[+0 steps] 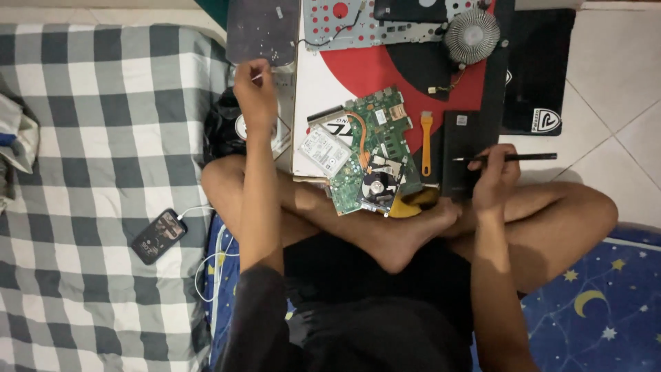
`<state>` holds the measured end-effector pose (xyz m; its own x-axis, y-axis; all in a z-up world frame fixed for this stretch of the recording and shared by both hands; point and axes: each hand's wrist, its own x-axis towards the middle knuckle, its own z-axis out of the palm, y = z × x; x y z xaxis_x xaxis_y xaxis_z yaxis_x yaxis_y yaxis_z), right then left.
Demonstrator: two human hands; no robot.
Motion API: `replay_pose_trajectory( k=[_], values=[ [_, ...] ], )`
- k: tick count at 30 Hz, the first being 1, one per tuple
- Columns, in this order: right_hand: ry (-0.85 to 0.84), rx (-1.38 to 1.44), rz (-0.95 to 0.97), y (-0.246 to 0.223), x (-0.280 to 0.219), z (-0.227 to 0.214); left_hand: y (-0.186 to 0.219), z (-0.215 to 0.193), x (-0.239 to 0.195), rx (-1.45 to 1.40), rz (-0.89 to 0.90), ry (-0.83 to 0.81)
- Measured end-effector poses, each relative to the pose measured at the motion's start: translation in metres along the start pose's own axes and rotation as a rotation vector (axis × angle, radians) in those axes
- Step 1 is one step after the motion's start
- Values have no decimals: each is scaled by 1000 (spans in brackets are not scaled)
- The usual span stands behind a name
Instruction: The person sits cross-legged on a mattress and works on a disassembled laptop motherboard. They select a screwdriver bit from a case, attach it to a handle, and use the screwdriver to tighten screws on the motherboard components.
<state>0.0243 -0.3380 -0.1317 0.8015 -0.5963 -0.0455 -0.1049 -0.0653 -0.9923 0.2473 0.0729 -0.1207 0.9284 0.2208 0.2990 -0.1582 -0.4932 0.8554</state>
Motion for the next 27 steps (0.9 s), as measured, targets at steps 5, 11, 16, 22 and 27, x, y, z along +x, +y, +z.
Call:
replay_pose_trajectory(
  k=[5,11,16,22,27],
  values=[
    [-39,-112,-61,3,-8,2,-47,3,23,140,73,53],
    [-52,-116,-70,17,-3,0,-43,2,27,188,114,25],
    [-75,-153,-128,6,-6,2,-39,5,28,251,125,65],
    [-85,-172,-102,7,-6,2,-23,8,28,216,134,109],
    [-112,-149,-159,0,-7,2,-25,2,27,283,129,47]
  ],
)
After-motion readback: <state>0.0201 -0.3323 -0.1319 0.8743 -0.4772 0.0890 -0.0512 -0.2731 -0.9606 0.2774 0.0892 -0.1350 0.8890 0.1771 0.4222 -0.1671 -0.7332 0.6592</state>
